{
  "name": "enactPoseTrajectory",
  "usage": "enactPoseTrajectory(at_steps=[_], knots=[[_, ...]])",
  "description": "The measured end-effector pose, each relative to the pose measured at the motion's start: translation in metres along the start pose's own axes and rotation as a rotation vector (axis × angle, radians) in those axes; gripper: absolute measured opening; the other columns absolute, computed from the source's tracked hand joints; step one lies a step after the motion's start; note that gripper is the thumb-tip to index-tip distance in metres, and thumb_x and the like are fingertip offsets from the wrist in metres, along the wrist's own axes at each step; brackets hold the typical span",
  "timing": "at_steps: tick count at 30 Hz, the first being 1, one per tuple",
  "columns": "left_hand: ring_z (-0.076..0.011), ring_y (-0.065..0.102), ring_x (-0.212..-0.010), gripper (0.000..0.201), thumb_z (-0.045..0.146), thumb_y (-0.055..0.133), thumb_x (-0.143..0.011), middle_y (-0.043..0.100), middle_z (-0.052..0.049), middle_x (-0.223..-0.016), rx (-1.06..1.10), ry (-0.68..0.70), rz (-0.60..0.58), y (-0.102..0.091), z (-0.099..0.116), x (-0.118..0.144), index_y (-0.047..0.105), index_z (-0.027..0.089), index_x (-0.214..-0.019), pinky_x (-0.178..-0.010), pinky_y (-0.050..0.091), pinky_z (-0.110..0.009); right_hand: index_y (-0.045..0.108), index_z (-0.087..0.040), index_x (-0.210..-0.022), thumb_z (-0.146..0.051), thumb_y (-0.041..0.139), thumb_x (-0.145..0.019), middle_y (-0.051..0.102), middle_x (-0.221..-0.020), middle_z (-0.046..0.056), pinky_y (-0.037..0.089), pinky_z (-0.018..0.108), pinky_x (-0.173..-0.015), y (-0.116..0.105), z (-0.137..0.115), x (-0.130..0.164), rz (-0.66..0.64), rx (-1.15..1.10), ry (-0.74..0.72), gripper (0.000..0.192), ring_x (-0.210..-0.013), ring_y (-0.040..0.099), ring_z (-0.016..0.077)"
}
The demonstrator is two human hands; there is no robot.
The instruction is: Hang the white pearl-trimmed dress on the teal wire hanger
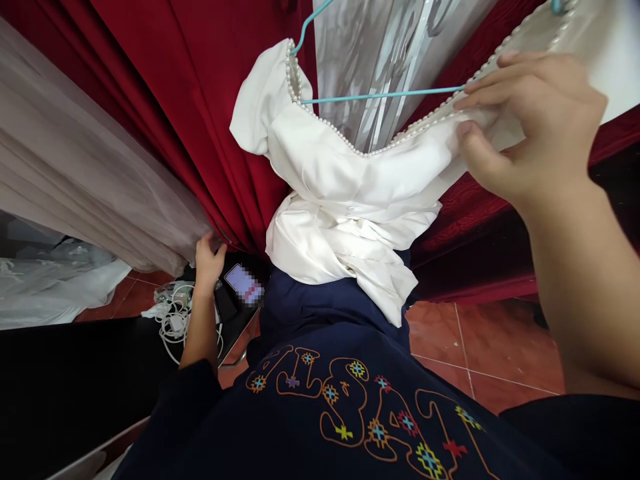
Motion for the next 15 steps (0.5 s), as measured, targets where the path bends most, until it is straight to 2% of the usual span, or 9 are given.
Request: enactPoseTrajectory(at_steps=[2,4,5,8,10,11,12,13,15], knots=[[-0.0214,0.056,-0.125,0.039,0.023,0.05,-0.101,0.048,-0.011,-0.144,0.071,0.147,0.144,0.005,0.068,-0.013,0.044,0.017,-0.139,-0.108,0.05,-0.035,0.061,-0.029,-0.107,-0.025,0.057,-0.09,0.069,-0.122,0.002,0.045,0.046,-0.119,-0.002,-0.009,-0.006,0.035,-0.027,-0.037,0.018,-0.129,0.06,0.0204],[-0.0197,0.06,-0.112,0.029,0.024,0.053,-0.099,0.055,-0.01,-0.129,0.267,0.479,0.389,-0.001,0.148,-0.02,0.053,0.018,-0.127,-0.096,0.053,-0.034,0.061,-0.029,-0.109,-0.025,0.057,-0.09,0.068,-0.124,0.003,0.044,0.046,-0.12,-0.003,-0.02,-0.013,0.063,-0.085,-0.096,0.02,-0.129,0.059,0.0212],[-0.0196,0.059,-0.112,0.029,0.026,0.056,-0.098,0.055,-0.009,-0.126,0.323,0.626,0.457,-0.002,0.186,-0.024,0.054,0.021,-0.127,-0.093,0.053,-0.034,0.06,-0.029,-0.111,-0.025,0.056,-0.091,0.067,-0.125,0.003,0.043,0.045,-0.12,-0.002,-0.025,-0.018,0.056,-0.11,-0.116,0.021,-0.129,0.059,0.0211],[-0.0199,0.049,-0.128,0.045,0.029,0.073,-0.092,0.054,-0.006,-0.133,0.325,0.865,0.563,-0.003,0.277,-0.049,0.051,0.024,-0.131,-0.11,0.04,-0.036,0.059,-0.029,-0.122,-0.022,0.055,-0.092,0.065,-0.129,0.003,0.043,0.042,-0.118,0.01,-0.033,-0.032,-0.054,-0.113,-0.073,0.03,-0.13,0.057,0.0218],[-0.0189,0.045,-0.131,0.063,0.023,0.086,-0.079,0.056,-0.007,-0.135,0.266,0.876,0.565,-0.001,0.315,-0.073,0.052,0.019,-0.132,-0.116,0.031,-0.034,0.057,-0.029,-0.13,-0.023,0.056,-0.092,0.063,-0.132,0.003,0.045,0.043,-0.113,0.023,-0.031,-0.039,-0.162,-0.067,0.013,0.038,-0.128,0.056,0.0246],[-0.0184,0.046,-0.127,0.057,0.016,0.086,-0.077,0.058,-0.005,-0.133,0.244,0.797,0.526,-0.001,0.325,-0.086,0.058,0.019,-0.126,-0.11,0.034,-0.032,0.057,-0.029,-0.132,-0.024,0.056,-0.093,0.064,-0.13,0.003,0.045,0.044,-0.11,0.029,-0.029,-0.041,-0.206,-0.034,0.058,0.04,-0.126,0.056,0.0261],[-0.0158,0.053,-0.117,0.039,0.006,0.075,-0.083,0.064,-0.003,-0.122,0.225,0.757,0.455,0.0,0.332,-0.097,0.063,0.018,-0.118,-0.103,0.039,-0.031,0.058,-0.03,-0.132,-0.026,0.055,-0.094,0.066,-0.126,0.003,0.045,0.045,-0.108,0.034,-0.026,-0.042,-0.233,-0.002,0.093,0.039,-0.122,0.057,0.0272],[-0.0147,0.059,-0.108,0.034,-0.002,0.065,-0.085,0.068,-0.002,-0.113,0.226,0.752,0.392,-0.001,0.337,-0.103,0.066,0.018,-0.112,-0.098,0.042,-0.03,0.06,-0.031,-0.131,-0.029,0.054,-0.095,0.068,-0.12,0.002,0.045,0.046,-0.106,0.037,-0.023,-0.042,-0.242,0.023,0.12,0.036,-0.118,0.058,0.0275],[-0.0143,0.064,-0.095,0.038,-0.007,0.051,-0.087,0.072,0.001,-0.1,0.254,0.792,0.319,-0.01,0.339,-0.109,0.069,0.021,-0.103,-0.092,0.047,-0.032,0.065,-0.031,-0.124,-0.033,0.049,-0.099,0.07,-0.107,0.002,0.045,0.045,-0.103,0.04,-0.017,-0.041,-0.219,0.045,0.149,0.03,-0.108,0.059,0.0261]])
Point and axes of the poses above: each hand's wrist, its own x-axis away from the middle knuckle, its own y-axis out of the palm, z = x × y, the point moved 5 cm from there along -x, towards the middle knuckle
